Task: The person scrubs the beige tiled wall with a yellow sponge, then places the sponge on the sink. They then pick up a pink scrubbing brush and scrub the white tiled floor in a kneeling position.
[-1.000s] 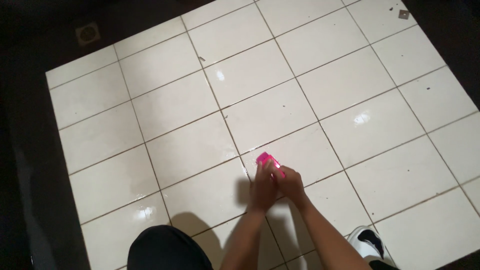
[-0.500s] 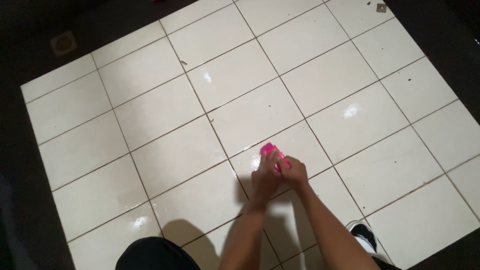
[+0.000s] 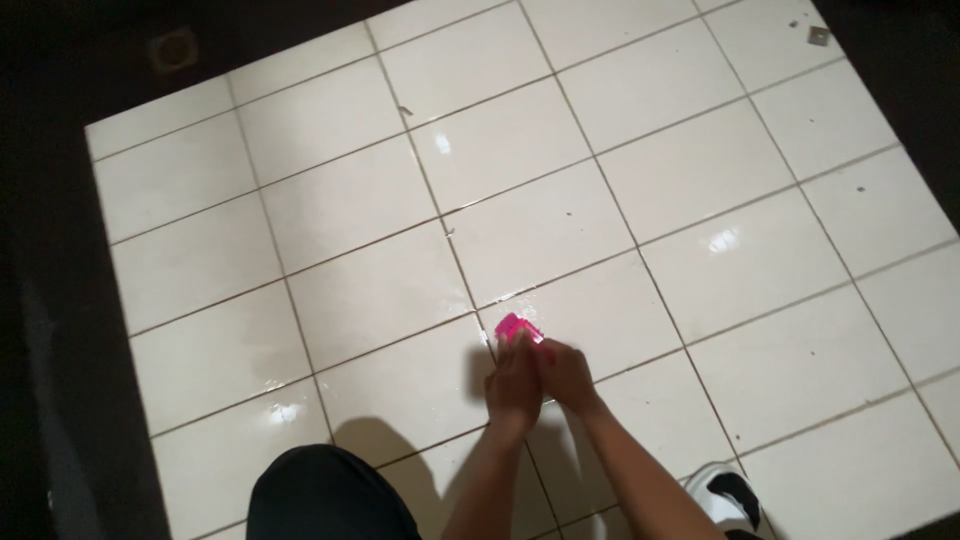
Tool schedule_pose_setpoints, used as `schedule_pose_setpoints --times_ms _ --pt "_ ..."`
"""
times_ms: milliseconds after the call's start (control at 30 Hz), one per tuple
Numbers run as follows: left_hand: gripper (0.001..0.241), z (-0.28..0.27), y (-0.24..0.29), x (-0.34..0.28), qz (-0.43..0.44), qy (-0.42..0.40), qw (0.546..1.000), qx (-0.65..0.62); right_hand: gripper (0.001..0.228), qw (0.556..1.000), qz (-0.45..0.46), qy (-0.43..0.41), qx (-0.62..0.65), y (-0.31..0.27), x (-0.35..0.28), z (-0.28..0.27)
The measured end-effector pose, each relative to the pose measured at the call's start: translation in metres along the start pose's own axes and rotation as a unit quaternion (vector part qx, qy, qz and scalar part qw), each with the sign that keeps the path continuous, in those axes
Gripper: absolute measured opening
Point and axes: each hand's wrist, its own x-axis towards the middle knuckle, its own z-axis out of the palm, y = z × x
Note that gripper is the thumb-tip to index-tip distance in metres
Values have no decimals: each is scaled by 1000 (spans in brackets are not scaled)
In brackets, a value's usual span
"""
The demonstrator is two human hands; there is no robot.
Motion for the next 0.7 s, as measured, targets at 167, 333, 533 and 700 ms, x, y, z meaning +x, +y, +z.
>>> schedule_pose_setpoints --times_ms 167,333,533,700 --pt "41 3 -21 21 -10 32 999 5 29 997 80 -17 2 -4 26 22" --pt "39 -12 -35 66 51 126 990 33 31 998 -33 24 44 -17 79 26" --pt "31 -20 -30 112 27 196 980 -12 36 999 -6 -52 -3 -27 138 17" --pt "40 -32 -18 131 -79 178 979 -56 33 998 22 -50 9 -30 163 15"
